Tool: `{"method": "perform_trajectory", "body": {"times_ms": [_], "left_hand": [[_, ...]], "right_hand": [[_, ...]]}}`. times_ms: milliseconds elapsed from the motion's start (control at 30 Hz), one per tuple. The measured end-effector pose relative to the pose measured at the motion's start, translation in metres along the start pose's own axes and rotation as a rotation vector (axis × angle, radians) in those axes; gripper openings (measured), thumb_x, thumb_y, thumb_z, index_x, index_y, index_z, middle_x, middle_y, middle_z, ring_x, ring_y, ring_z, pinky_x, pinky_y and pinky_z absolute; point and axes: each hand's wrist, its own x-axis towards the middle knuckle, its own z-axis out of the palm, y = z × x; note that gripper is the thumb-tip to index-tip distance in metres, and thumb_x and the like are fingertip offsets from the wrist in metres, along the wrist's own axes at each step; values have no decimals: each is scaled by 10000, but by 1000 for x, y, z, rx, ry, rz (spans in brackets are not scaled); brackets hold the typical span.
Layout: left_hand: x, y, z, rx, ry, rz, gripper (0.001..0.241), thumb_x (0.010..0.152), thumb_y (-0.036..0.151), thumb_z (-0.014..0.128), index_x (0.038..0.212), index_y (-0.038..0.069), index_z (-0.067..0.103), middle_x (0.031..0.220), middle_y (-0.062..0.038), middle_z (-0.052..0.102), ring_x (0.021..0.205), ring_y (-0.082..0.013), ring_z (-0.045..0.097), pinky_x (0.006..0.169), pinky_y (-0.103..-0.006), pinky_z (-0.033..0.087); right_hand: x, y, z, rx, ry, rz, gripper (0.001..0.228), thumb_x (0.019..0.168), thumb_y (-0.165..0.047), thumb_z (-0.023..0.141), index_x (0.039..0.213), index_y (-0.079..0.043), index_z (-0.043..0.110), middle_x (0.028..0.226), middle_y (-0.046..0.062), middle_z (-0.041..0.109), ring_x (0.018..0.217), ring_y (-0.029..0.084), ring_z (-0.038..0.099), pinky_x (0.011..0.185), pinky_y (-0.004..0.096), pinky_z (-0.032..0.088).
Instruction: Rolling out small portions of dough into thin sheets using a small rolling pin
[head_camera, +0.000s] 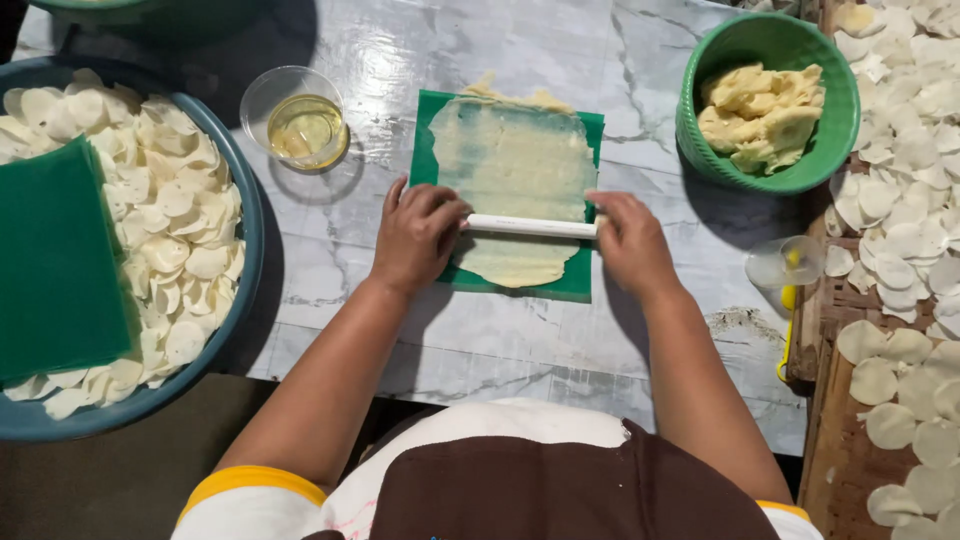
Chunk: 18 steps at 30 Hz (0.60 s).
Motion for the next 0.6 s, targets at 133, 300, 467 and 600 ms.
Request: {"method": "perform_trajectory", "body": {"times_ms": [133,300,467,600], "left_hand": [[-7,2,10,100,55,82,288,883,386,751,1154,313,687,1058,49,629,1097,-191,622,1124,-514,358],[-14,11,7,104,-41,109,284,857,413,737,1101,296,652,1059,29,633,1099,-207,621,1143,-547,334],[25,50,-22,32,-25,-127,354,1033,441,560,1267,176,570,1444,-130,457,1406,-354,354,1165,-656,170],[32,68,-31,80,-359,-276,683,1104,492,313,1623,51,271,1708,-222,161,1595,-344,2,1242,-635,-58]], "right_hand": [[-17,-21,8,-279,-185,-34,515,802,-143,628,1279,-333,672,1228,-83,599,1160,198,617,1091,475,390],[-31,-27,3,-394,-128,57,429,827,-123,675,1198,-334,717,1243,-71,551,1212,205,579,1154,573,311],[-2,-58,11,-334,8,114,410,977,-189,553,1386,-189,565,1484,105,421,1395,321,423,1133,660,211],[-11,-69,29,-424,-141,124,627,1033,-324,433,1634,-169,347,1691,167,318,1580,334,227,1153,780,38]]}}
